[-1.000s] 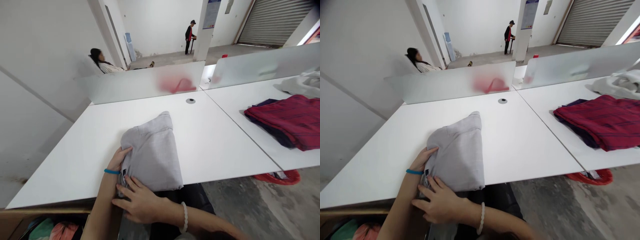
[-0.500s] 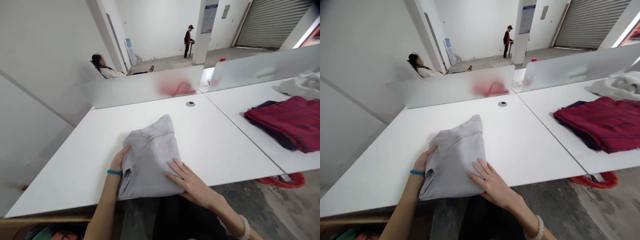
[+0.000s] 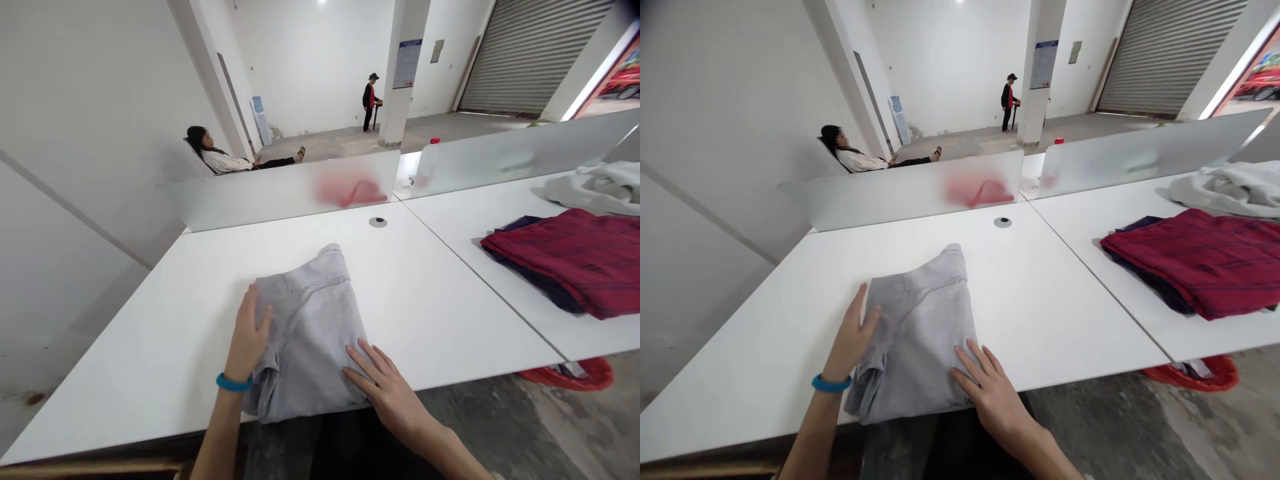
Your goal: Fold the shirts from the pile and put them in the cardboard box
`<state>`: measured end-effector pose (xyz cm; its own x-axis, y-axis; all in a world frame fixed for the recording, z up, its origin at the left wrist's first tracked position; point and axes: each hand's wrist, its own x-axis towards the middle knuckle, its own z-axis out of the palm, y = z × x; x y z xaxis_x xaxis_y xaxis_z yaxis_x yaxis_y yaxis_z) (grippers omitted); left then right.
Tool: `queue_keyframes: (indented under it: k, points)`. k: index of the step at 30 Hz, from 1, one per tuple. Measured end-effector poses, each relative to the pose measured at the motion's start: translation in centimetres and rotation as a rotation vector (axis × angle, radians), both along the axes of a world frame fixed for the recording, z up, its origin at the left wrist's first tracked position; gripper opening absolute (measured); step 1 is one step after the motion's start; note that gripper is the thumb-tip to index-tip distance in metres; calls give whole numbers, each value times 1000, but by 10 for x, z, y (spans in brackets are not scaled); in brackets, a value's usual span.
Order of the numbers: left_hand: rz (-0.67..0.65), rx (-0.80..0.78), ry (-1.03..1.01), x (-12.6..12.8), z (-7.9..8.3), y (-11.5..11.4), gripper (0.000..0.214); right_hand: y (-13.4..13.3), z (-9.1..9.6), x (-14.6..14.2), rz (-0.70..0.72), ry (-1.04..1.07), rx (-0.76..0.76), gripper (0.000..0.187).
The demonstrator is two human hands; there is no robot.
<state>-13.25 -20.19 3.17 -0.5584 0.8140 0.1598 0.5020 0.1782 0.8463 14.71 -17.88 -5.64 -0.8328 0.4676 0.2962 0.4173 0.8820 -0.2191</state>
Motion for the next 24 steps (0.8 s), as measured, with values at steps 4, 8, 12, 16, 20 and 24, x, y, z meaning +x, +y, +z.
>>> queue_keyframes:
  k: [4,8,12,16,20,24]
  points:
    - [-383,-150,473,61,-15,-27,57,1,17,4,-1,-99,-39,68]
    - [-372,-249,739,85,-60,-40,54,16,56,3,101,-85,-130,51]
    - [-201,-250,821,66,-79,-45,53,30,56,-35,6,20,-54,46]
    - [-33,-279,798,43,-85,-60,55,36,26,-54,27,-12,5,53]
    - [50,-304,859,32,-83,-71,55,38,16,-42,19,-62,-5,54]
    - [154,-295,958,37,-44,-34,59,37,19,-39,-10,-97,-14,53]
